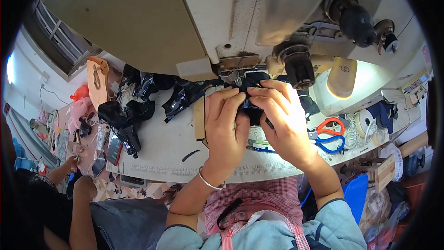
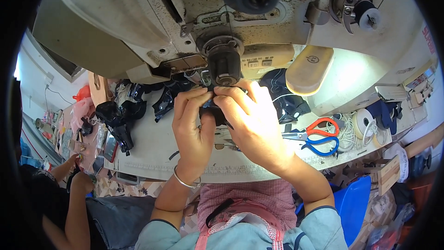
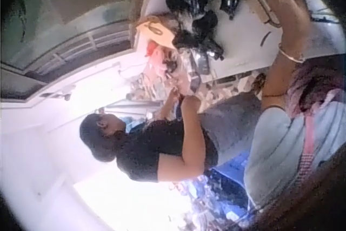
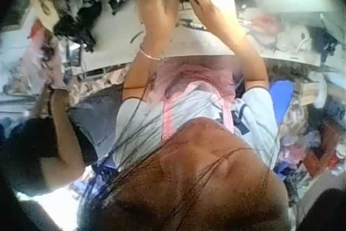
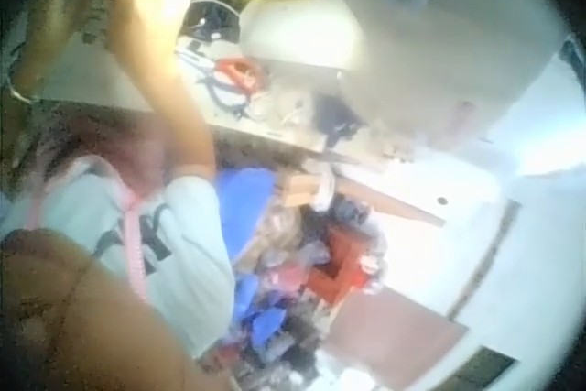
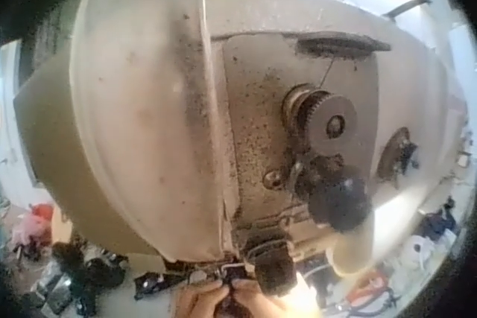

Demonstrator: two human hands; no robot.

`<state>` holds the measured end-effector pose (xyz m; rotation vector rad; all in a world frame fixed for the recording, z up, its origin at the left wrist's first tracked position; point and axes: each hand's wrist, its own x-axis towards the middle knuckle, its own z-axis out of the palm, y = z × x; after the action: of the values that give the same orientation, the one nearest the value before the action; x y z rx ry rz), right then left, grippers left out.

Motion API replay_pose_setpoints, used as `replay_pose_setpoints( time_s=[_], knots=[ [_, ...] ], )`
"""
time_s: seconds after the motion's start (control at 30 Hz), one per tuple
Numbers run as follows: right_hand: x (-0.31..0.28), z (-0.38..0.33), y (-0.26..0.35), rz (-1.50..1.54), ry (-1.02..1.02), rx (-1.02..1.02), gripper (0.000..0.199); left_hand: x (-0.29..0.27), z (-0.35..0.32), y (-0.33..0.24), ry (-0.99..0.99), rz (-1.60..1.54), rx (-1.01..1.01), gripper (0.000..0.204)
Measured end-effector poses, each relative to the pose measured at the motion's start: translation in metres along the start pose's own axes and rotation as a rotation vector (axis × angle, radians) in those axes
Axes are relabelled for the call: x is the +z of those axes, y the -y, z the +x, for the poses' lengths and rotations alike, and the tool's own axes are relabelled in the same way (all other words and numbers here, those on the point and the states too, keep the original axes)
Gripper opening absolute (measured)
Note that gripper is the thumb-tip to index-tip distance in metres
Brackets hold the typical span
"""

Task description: Sewing a zipper onto a shoe component using an industrial sewing machine.

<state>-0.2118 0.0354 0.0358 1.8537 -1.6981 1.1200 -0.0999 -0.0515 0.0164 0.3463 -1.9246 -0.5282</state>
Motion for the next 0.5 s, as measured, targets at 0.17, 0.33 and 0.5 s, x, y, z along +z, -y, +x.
replay_pose_setpoints(
  time_s=[0.17, 0.33, 0.5],
  knots=[
    [-0.0011, -0.0006, -0.0005, -0.004, 0.005, -0.005, 0.039, -0.0011, -0.0012, -0.0072, -0.001, 0.036, -0.074, 0.036],
    [-0.0002, 0.0028, -0.0011, 0.011, 0.017, 0.017, 0.041, -0.0006, 0.0037, -0.0038, -0.012, 0.068, -0.036, 0.037],
    [-0.0004, 0.0049, -0.0015, 0.015, 0.024, 0.039, 0.042, -0.0011, 0.0065, -0.0005, 0.013, 0.065, -0.024, 0.035]
  ],
)
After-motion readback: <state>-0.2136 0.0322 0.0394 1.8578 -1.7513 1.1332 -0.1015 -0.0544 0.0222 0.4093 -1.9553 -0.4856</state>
